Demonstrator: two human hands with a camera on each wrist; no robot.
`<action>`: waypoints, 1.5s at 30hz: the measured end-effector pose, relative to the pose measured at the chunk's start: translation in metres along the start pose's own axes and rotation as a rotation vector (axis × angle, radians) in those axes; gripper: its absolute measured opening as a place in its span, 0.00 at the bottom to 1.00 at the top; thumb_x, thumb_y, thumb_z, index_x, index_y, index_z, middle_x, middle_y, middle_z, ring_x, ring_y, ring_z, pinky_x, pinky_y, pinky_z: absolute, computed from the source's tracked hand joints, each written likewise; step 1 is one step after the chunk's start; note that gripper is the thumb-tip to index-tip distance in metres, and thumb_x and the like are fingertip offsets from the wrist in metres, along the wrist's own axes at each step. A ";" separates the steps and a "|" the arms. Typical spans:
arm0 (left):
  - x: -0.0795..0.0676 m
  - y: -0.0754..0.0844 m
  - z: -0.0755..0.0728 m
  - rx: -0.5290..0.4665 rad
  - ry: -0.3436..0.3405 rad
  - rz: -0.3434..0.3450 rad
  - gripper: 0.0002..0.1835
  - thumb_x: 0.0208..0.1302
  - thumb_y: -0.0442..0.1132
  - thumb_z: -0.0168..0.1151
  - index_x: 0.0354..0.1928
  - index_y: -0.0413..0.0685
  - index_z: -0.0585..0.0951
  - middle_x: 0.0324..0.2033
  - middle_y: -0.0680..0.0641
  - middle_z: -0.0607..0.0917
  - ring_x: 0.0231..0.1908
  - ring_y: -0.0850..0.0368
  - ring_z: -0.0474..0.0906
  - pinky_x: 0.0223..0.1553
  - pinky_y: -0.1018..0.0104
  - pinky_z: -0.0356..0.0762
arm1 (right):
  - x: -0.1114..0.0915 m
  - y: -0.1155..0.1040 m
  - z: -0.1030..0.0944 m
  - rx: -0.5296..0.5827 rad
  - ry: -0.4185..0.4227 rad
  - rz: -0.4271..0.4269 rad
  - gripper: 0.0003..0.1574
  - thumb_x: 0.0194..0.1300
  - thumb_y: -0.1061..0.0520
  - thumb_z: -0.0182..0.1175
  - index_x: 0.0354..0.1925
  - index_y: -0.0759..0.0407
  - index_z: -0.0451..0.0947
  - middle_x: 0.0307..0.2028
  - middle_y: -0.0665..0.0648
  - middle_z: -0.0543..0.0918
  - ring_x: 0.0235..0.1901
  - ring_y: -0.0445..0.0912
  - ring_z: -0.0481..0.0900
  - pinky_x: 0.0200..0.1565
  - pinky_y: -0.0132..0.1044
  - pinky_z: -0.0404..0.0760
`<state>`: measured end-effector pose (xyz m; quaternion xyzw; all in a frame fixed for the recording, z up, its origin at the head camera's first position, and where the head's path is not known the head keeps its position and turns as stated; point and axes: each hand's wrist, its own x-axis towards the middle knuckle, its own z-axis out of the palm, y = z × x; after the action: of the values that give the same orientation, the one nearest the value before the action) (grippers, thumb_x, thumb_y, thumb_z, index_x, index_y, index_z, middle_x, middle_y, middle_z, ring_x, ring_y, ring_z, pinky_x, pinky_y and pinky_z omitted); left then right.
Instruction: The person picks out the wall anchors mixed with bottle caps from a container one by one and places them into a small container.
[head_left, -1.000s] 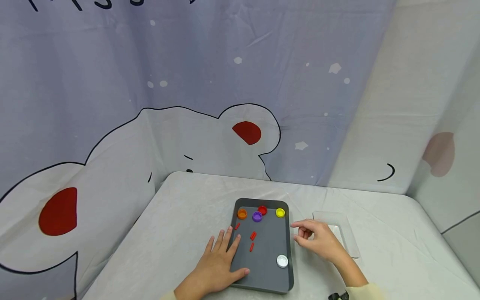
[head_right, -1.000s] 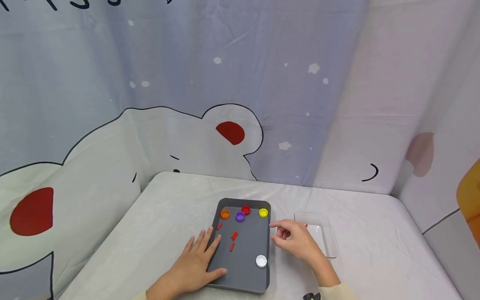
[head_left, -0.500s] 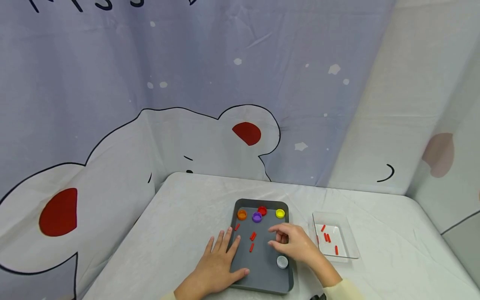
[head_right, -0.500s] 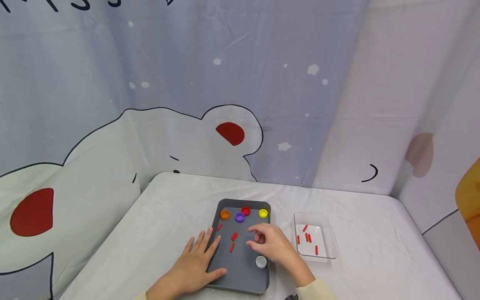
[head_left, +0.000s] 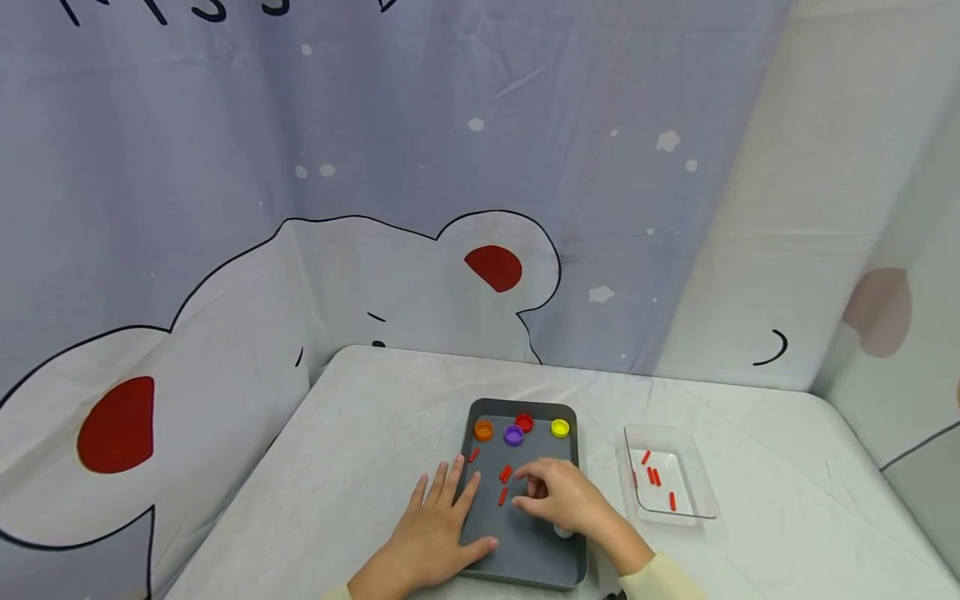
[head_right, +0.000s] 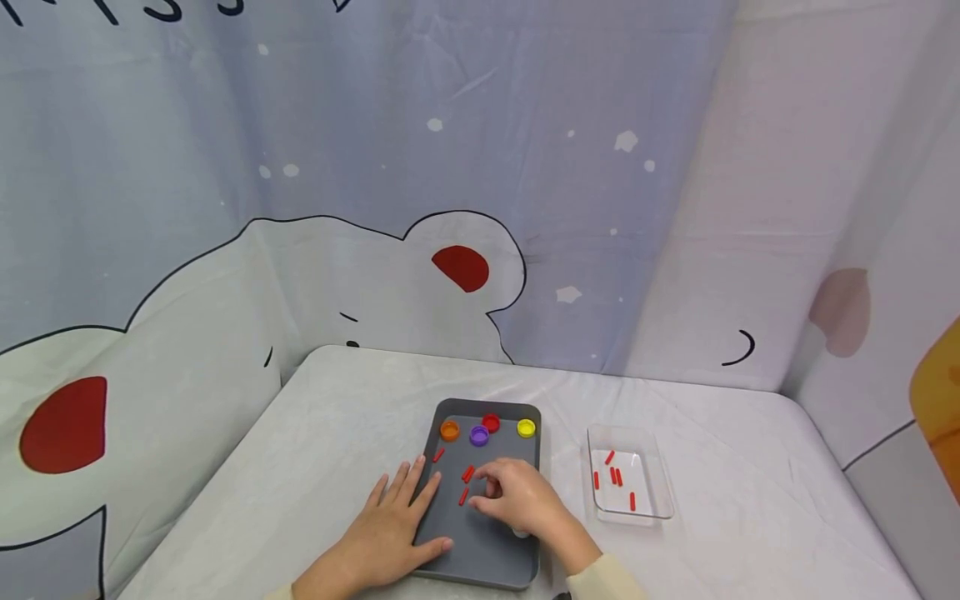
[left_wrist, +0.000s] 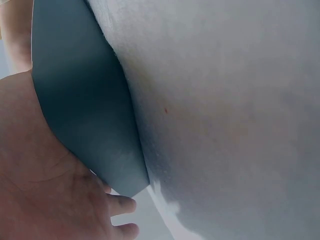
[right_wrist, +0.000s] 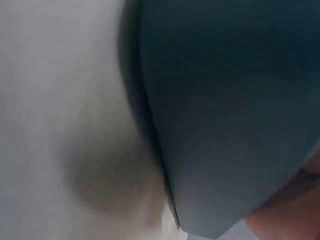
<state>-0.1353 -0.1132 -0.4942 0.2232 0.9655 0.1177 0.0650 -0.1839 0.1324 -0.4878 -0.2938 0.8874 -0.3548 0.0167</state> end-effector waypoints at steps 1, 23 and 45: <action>0.000 0.000 0.000 -0.001 -0.001 0.000 0.51 0.65 0.76 0.49 0.79 0.49 0.60 0.80 0.39 0.49 0.78 0.35 0.46 0.72 0.33 0.48 | 0.001 -0.001 0.001 -0.012 -0.006 0.004 0.16 0.61 0.54 0.74 0.44 0.61 0.86 0.25 0.41 0.76 0.23 0.31 0.69 0.28 0.29 0.74; 0.002 0.001 0.000 0.011 0.004 0.003 0.51 0.64 0.77 0.48 0.79 0.50 0.59 0.80 0.39 0.49 0.78 0.36 0.46 0.72 0.34 0.47 | 0.013 -0.002 0.018 -0.164 -0.035 0.056 0.17 0.56 0.50 0.77 0.39 0.58 0.87 0.21 0.41 0.72 0.21 0.33 0.68 0.26 0.29 0.70; 0.000 0.002 -0.001 0.000 -0.029 -0.012 0.52 0.64 0.77 0.49 0.80 0.51 0.58 0.80 0.40 0.47 0.78 0.36 0.45 0.72 0.34 0.46 | 0.019 -0.008 0.026 -0.229 -0.017 0.082 0.15 0.53 0.49 0.78 0.32 0.54 0.83 0.18 0.41 0.72 0.17 0.34 0.67 0.22 0.30 0.68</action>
<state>-0.1349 -0.1119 -0.4926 0.2189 0.9658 0.1142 0.0798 -0.1893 0.1013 -0.4990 -0.2600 0.9332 -0.2479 0.0050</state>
